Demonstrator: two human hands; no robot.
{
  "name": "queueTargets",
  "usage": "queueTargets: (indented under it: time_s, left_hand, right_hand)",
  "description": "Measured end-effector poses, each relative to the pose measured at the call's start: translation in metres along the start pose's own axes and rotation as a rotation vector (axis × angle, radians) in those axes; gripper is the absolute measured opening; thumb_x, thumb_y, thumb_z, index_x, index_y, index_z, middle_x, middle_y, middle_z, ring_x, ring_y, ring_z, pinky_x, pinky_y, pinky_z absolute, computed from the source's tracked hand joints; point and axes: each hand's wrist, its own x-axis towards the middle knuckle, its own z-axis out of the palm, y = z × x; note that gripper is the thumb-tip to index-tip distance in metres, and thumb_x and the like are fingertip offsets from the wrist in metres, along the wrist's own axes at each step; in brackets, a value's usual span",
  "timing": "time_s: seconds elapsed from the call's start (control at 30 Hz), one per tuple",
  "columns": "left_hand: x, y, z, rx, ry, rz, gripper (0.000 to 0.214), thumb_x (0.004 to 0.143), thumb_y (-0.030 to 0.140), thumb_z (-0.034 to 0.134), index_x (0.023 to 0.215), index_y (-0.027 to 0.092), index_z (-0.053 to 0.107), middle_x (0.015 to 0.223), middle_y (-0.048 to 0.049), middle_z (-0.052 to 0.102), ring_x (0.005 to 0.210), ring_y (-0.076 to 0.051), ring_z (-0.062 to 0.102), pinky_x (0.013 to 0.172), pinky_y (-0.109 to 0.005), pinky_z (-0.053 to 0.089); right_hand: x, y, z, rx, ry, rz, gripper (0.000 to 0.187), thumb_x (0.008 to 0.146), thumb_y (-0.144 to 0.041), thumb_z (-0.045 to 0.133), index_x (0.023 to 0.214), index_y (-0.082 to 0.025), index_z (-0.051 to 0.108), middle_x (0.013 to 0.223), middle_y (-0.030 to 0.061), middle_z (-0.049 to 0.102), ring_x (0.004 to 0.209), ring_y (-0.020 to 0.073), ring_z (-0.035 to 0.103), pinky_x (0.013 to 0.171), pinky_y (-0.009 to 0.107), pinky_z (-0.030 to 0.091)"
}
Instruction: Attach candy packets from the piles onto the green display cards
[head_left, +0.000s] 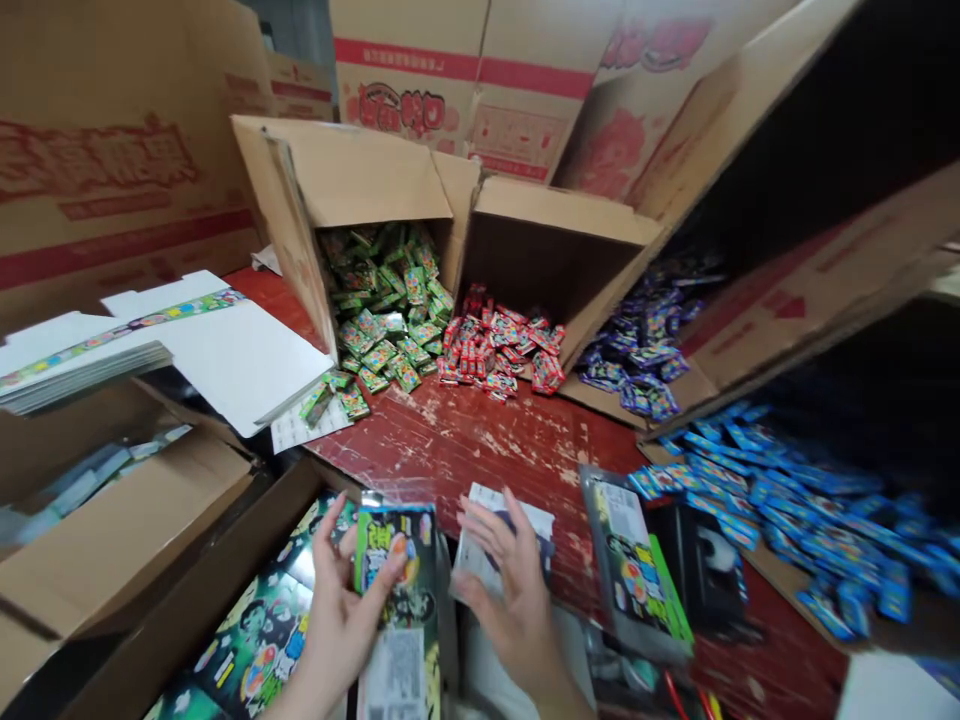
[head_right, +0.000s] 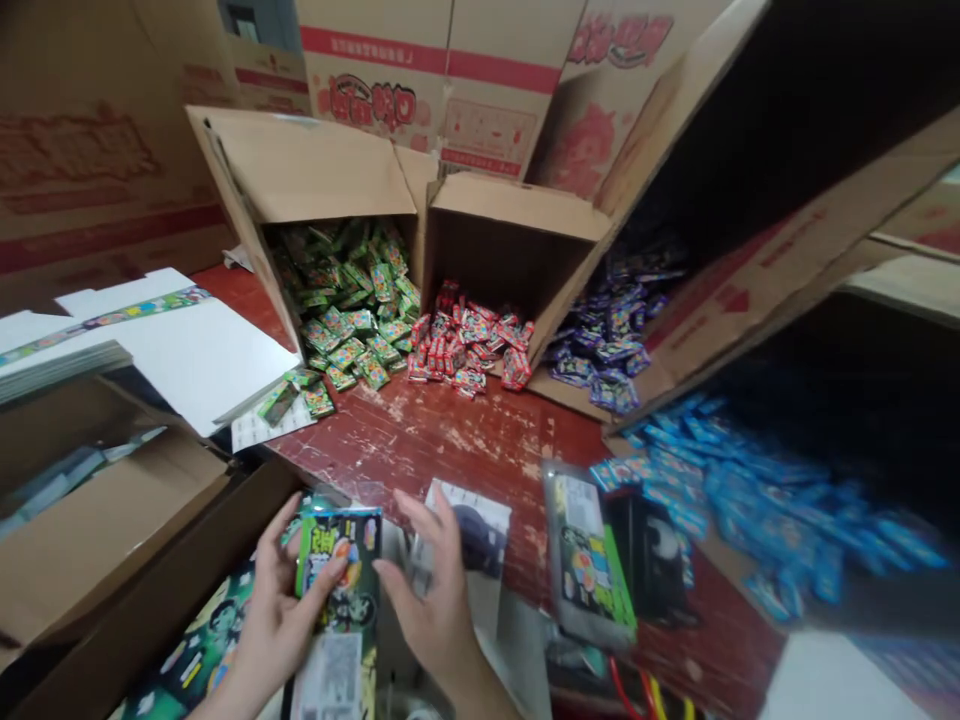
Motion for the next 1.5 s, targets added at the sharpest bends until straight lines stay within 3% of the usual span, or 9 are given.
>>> queueTargets:
  time_s: [0.1,0.27,0.4,0.63,0.83,1.03,1.13,1.33,1.5]
  left_hand:
    - [-0.012,-0.010,-0.001,0.119,-0.047,0.036,0.056,0.073,0.042,0.070,0.121,0.025,0.047,0.118,-0.0075,0.058,0.108,-0.025,0.058,0.091,-0.034,0.047]
    - [-0.010,-0.021,-0.004,0.162,-0.187,-0.044,0.030,0.076,0.040,0.067,0.099,0.026,0.053,0.089,-0.0015,0.061,0.082,-0.021,0.062,0.068,-0.028,0.050]
    - [-0.002,-0.027,-0.002,0.147,-0.244,0.069,0.014,0.082,0.036,0.061,0.085,0.023,0.057,0.100,-0.0054,0.061,0.099,-0.022,0.058,0.083,-0.030,0.046]
    - [0.001,-0.027,0.004,0.028,-0.228,0.023,0.030,0.080,0.034,0.065,0.105,0.025,0.053,0.088,-0.0022,0.065,0.088,-0.019,0.061,0.083,-0.030,0.044]
    - [0.002,-0.010,0.000,0.112,-0.392,0.000,0.019,0.077,0.038,0.067,0.076,0.019,0.066,0.081,-0.0040,0.066,0.082,-0.020,0.061,0.077,-0.028,0.046]
    - [0.003,-0.003,0.002,0.144,-0.247,-0.090,0.026,0.073,0.040,0.071,0.087,0.018,0.068,0.078,-0.0029,0.069,0.073,-0.018,0.061,0.068,-0.025,0.047]
    - [0.003,0.000,0.004,0.178,-0.308,-0.121,0.026,0.077,0.043,0.066,0.082,0.017,0.068,0.072,-0.0028,0.069,0.063,-0.016,0.060,0.061,-0.025,0.046]
    - [-0.003,0.011,0.009,0.359,-0.349,0.105,0.021,0.081,0.038,0.062,0.077,0.019,0.068,0.072,-0.0026,0.067,0.066,-0.016,0.057,0.058,-0.024,0.042]
    - [0.007,0.009,0.010,0.234,-0.371,-0.071,0.024,0.078,0.041,0.065,0.074,0.018,0.065,0.061,0.0009,0.065,0.053,-0.012,0.052,0.051,-0.022,0.039]
  right_hand:
    - [0.000,0.010,0.015,-0.070,0.075,-0.042,0.059,0.083,-0.023,0.063,0.134,-0.030,0.033,0.123,0.0107,0.062,0.113,0.0228,0.058,0.099,0.046,0.044]
    - [-0.022,0.048,0.030,-0.042,0.191,-0.088,0.055,0.088,-0.020,0.056,0.134,-0.032,0.029,0.127,0.0117,0.055,0.109,0.0216,0.060,0.091,0.041,0.050]
    - [-0.028,0.056,0.027,-0.079,0.170,-0.065,0.050,0.089,-0.019,0.053,0.134,-0.030,0.032,0.108,0.0080,0.059,0.099,0.0192,0.062,0.088,0.037,0.050]
    - [-0.026,0.050,0.024,-0.093,0.201,-0.090,0.049,0.090,-0.022,0.051,0.134,-0.027,0.030,0.110,0.0107,0.059,0.100,0.0208,0.061,0.087,0.040,0.050]
    - [-0.018,0.035,0.019,0.006,0.192,0.072,0.070,0.080,-0.024,0.067,0.137,-0.025,0.027,0.081,0.0009,0.067,0.082,0.0189,0.065,0.085,0.037,0.049]
    - [0.003,0.009,0.009,0.250,0.070,0.354,0.070,0.072,-0.025,0.075,0.129,-0.023,0.035,0.083,0.0031,0.072,0.076,0.0170,0.065,0.072,0.029,0.050]
    - [0.009,0.004,0.001,0.331,0.047,0.445,0.069,0.070,-0.026,0.077,0.126,-0.021,0.037,0.084,0.0046,0.073,0.077,0.0182,0.066,0.075,0.031,0.049]
    - [0.009,-0.003,-0.011,0.358,0.013,0.506,0.068,0.067,-0.028,0.080,0.121,-0.021,0.040,0.080,0.0033,0.073,0.074,0.0172,0.067,0.071,0.029,0.049]
    - [0.010,0.002,-0.016,0.314,-0.008,0.470,0.066,0.067,-0.024,0.080,0.120,-0.020,0.040,0.082,0.0039,0.073,0.075,0.0160,0.066,0.072,0.029,0.048]
